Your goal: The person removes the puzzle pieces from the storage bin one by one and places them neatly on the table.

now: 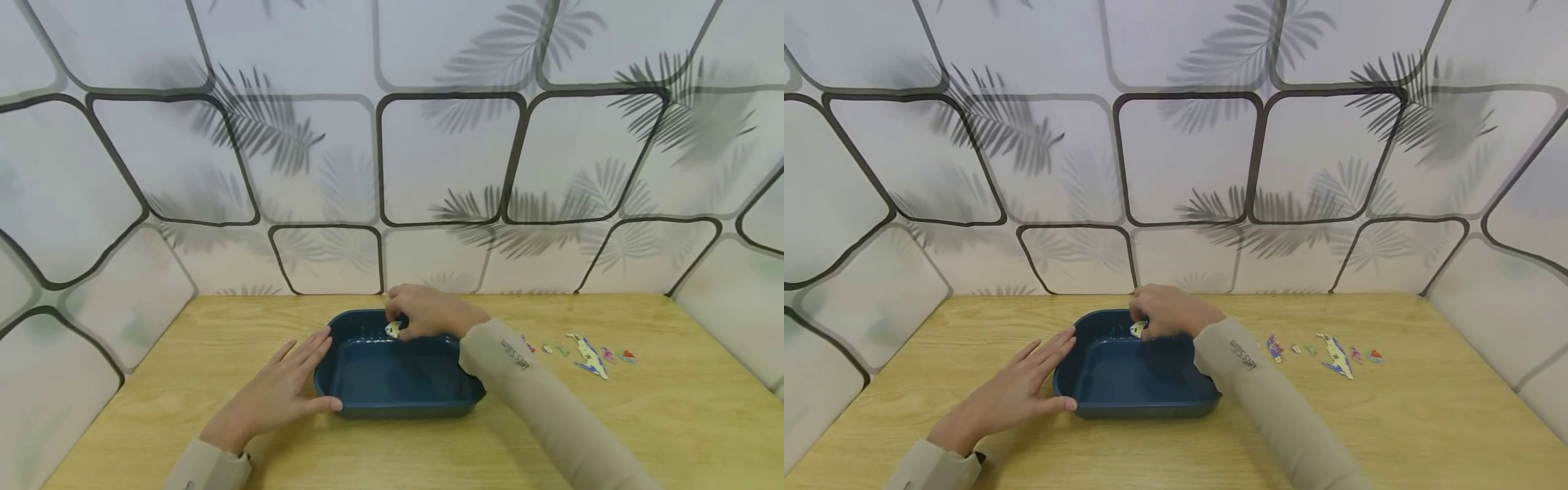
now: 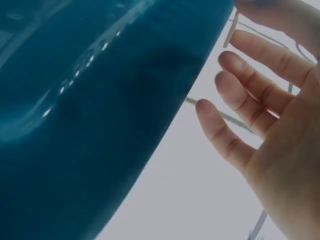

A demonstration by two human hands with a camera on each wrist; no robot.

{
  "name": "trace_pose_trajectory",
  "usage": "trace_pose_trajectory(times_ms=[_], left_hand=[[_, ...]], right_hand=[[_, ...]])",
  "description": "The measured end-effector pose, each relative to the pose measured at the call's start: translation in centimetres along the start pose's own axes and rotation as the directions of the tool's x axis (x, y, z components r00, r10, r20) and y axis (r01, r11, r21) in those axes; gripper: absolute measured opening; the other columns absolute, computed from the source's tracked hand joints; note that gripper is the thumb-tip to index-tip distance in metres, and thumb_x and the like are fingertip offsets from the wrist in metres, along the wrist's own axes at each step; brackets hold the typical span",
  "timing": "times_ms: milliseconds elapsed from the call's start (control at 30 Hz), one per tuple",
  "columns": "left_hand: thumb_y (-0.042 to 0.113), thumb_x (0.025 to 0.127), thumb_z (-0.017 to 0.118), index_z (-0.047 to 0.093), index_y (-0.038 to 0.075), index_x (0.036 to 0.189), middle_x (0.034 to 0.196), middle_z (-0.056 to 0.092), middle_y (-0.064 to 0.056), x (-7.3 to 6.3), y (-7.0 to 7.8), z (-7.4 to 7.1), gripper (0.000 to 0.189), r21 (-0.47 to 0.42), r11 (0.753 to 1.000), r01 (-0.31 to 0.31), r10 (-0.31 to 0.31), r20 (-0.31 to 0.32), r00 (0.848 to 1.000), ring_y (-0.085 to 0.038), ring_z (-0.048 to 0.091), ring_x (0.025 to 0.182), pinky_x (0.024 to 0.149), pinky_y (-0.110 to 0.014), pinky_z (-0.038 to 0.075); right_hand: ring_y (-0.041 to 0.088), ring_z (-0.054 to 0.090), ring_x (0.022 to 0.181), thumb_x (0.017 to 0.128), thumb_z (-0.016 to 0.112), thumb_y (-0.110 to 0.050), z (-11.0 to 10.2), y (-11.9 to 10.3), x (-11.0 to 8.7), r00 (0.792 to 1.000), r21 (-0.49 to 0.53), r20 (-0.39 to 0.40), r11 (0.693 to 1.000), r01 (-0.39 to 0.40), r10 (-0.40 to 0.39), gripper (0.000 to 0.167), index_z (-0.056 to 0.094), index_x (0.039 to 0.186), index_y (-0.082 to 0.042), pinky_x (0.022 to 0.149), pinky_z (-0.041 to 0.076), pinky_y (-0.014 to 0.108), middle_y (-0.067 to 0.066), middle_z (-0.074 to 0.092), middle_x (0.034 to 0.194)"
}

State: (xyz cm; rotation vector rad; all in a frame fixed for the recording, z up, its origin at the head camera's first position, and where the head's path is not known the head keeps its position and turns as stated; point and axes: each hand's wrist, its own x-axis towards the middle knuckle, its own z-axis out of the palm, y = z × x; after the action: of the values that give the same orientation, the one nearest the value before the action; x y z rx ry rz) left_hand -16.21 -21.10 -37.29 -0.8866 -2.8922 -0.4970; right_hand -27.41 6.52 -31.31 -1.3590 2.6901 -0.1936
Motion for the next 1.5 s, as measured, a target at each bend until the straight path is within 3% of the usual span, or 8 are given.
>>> trace_pose_trajectory(times_ms=[600, 933, 1200, 1500], left_hand=[[0.067, 0.092, 0.058, 0.034, -0.008, 0.154, 0.163, 0.028, -0.02, 0.0, -0.1, 0.0, 0.1, 0.008, 1.0, -0.001, 0.001, -0.011, 1.0, -0.037, 0.031, 0.148, 0.116, -0.064, 0.024], [0.068, 0.092, 0.059, 0.034, -0.008, 0.154, 0.163, 0.027, -0.02, -0.1, -0.1, -0.1, 0.101, -0.002, 1.0, 0.004, -0.004, -0.003, 1.0, -0.036, 0.029, 0.148, 0.116, -0.064, 0.023], [0.067, 0.092, 0.059, 0.033, -0.009, 0.154, 0.163, 0.026, -0.021, -0.1, -0.1, 0.2, 0.1, -0.01, 1.0, 0.003, -0.003, 0.008, 1.0, -0.036, 0.029, 0.149, 0.116, -0.064, 0.022], [0.064, 0.092, 0.061, 0.033, -0.008, 0.154, 0.164, 0.025, -0.02, 0.0, -0.1, 0.4, 0.099, -0.012, 1.0, 0.016, -0.016, 0.014, 1.0, -0.035, 0.026, 0.15, 0.118, -0.063, 0.019]], right_hand=[[0.022, 0.059, 0.096, 0.09, 0.078, -0.017, -1.8, 2.1, -3.1, 0.998, -0.036, -0.034, 0.998, -0.049, 0.048, 0.018, 0.072, 0.106, -0.011, 0.086, 0.053, 0.041, 0.003, 0.059, 0.103], [0.025, 0.059, 0.092, 0.088, 0.08, -0.013, -1.3, 4.2, -5.0, 0.996, -0.031, -0.083, 0.999, -0.022, 0.019, 0.016, 0.073, 0.102, -0.008, 0.083, 0.053, 0.042, 0.004, 0.059, 0.098], [0.023, 0.06, 0.093, 0.089, 0.08, -0.014, -1.3, 5.5, -6.7, 0.996, -0.033, -0.071, 0.998, -0.057, 0.054, 0.017, 0.072, 0.103, -0.008, 0.081, 0.054, 0.042, 0.003, 0.058, 0.099], [0.022, 0.059, 0.087, 0.086, 0.079, -0.01, -1.4, 7.2, -8.7, 0.992, -0.057, -0.117, 0.997, -0.049, 0.042, 0.014, 0.072, 0.097, -0.008, 0.078, 0.053, 0.043, 0.002, 0.058, 0.094]])
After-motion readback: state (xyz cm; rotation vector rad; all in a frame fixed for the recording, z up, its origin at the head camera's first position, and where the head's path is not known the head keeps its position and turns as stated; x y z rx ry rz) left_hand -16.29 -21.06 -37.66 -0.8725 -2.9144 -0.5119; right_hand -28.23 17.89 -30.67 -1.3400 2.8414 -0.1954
